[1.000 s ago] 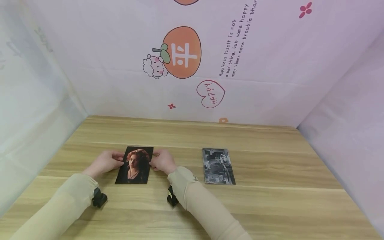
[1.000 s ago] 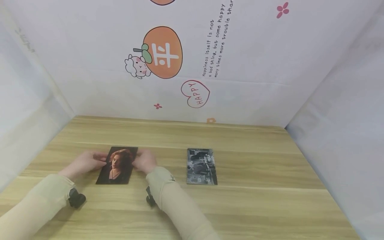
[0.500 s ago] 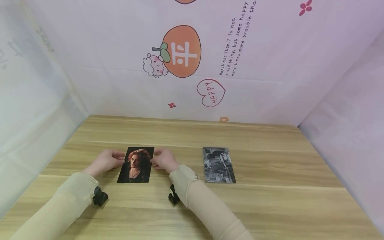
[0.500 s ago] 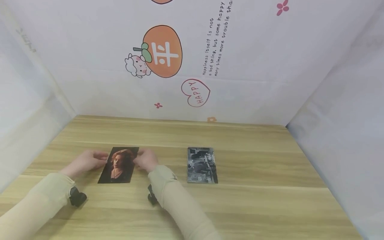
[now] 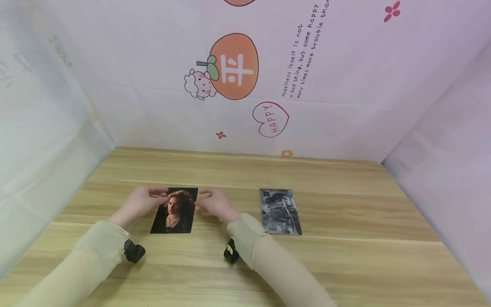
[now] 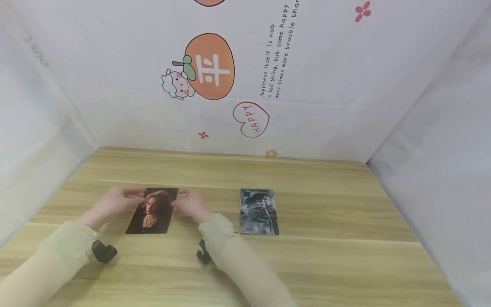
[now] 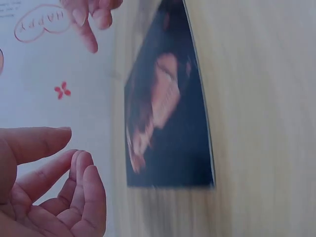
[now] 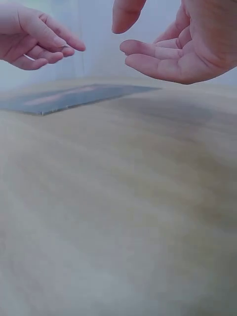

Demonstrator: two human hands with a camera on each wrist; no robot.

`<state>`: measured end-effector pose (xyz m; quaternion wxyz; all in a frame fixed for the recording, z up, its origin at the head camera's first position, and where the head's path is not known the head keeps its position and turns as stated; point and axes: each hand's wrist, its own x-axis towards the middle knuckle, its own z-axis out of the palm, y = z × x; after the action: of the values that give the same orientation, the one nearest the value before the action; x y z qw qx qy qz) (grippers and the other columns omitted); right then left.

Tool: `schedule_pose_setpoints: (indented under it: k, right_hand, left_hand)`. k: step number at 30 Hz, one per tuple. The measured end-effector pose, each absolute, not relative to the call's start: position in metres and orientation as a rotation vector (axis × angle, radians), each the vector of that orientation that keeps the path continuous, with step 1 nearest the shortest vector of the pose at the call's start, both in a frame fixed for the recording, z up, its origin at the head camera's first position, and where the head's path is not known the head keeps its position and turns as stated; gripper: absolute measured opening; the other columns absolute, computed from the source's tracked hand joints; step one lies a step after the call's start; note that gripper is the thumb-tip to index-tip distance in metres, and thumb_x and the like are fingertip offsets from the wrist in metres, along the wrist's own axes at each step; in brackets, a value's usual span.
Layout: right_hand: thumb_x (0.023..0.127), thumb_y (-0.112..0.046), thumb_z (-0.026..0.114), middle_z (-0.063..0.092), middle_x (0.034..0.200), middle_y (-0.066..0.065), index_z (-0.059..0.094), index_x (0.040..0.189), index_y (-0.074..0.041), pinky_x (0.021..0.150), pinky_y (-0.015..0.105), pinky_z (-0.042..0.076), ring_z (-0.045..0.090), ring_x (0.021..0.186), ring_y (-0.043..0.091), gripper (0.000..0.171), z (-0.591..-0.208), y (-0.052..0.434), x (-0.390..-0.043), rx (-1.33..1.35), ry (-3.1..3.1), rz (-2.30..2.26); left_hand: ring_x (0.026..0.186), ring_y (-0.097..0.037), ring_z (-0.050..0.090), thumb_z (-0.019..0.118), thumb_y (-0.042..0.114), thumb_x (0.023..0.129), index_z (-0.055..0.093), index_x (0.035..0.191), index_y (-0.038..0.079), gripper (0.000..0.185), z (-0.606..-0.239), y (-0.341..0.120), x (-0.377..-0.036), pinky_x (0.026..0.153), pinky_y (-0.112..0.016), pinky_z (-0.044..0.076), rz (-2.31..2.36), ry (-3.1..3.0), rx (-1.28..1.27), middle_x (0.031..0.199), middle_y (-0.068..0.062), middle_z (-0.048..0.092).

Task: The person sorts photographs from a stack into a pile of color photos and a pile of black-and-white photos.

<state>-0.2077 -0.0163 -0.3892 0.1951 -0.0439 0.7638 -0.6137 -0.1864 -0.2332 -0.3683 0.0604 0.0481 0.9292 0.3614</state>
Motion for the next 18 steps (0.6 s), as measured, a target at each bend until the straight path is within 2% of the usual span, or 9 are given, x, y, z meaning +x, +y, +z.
schedule_pose_setpoints:
  k: [6,14,18]
  right_hand:
    - [0.086,-0.002,0.061,0.065,0.102,0.019,0.050,0.129,0.004,0.082,0.040,0.058,0.064,0.095,0.038,0.045,-0.380,0.003,-0.202,-0.177,2.130,-1.757]
    - [0.089,-0.004,0.060,0.064,0.099,0.016,0.049,0.130,0.003,0.085,0.041,0.056,0.063,0.097,0.039,0.043,-0.378,0.031,-0.199,-0.207,2.161,-1.772]
    - [0.088,-0.004,0.061,0.062,0.097,0.014,0.048,0.130,0.004,0.087,0.040,0.056,0.062,0.096,0.038,0.045,-0.381,0.046,-0.199,-0.209,2.164,-1.788]
  left_hand:
    - [0.106,-0.038,0.061,0.061,0.014,0.091,0.058,0.123,-0.006,0.038,-0.368,-0.213,-0.180,0.087,-0.048,0.052,1.208,2.813,0.165,0.116,-0.024,0.063]
    - [0.106,-0.033,0.061,0.060,0.012,0.091,0.056,0.125,-0.005,0.037,-0.370,-0.187,-0.178,0.086,-0.038,0.053,1.416,2.709,0.144,0.113,-0.020,0.064]
    - [0.107,-0.032,0.061,0.060,0.011,0.091,0.057,0.125,-0.004,0.037,-0.371,-0.173,-0.180,0.089,-0.039,0.052,1.471,2.676,0.142,0.113,-0.019,0.064]
